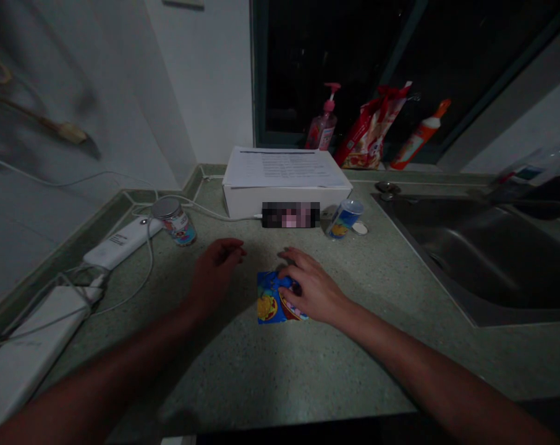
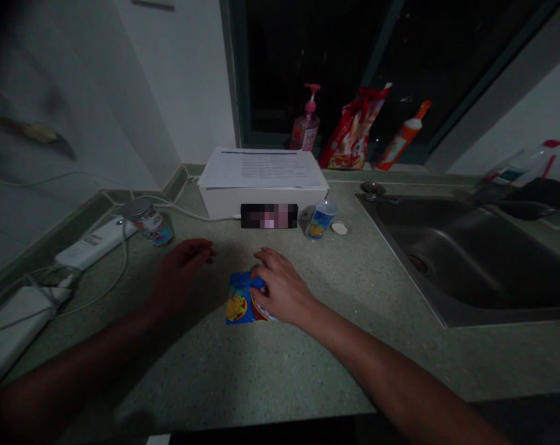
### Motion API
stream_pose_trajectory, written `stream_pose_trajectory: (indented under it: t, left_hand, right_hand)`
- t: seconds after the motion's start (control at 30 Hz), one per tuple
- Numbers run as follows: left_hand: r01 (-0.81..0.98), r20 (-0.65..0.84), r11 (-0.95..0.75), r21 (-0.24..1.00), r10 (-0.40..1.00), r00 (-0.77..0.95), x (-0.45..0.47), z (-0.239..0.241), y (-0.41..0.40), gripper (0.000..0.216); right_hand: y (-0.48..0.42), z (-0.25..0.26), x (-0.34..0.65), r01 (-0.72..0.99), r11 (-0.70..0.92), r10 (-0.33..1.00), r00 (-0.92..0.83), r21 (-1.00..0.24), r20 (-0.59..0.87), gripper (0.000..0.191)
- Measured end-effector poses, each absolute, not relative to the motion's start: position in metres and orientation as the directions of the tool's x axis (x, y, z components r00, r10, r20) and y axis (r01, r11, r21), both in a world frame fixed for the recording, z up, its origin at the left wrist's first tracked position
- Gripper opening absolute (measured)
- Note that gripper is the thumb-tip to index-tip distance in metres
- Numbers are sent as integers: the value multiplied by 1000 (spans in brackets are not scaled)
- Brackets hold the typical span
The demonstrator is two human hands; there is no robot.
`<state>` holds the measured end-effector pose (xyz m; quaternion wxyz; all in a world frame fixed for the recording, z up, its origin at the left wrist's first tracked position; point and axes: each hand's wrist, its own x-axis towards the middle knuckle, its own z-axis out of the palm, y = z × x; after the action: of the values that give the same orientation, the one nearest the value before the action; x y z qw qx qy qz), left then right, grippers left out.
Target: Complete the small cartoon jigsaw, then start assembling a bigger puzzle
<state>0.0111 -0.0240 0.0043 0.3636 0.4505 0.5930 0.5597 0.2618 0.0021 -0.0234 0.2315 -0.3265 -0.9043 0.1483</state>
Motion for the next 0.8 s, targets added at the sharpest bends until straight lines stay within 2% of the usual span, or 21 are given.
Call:
stream_pose_trajectory:
  t: [0.23,0.6,0.8]
  left_hand:
    - [147,74,-29,989,948,-310,15,3,-27,25]
    - [165,74,-28,986,956,-283,14,-2,-27,21]
    - [165,84,-38,986,956,-281,14,-2,-28,23]
  right_hand:
    - [2,-21,260,528,732,666,-689,-430,287,19]
    - [3,-22,262,499,770,630,-696,-397,346,15]
    - [0,-19,262,463,814,576,-723,-351,381,26]
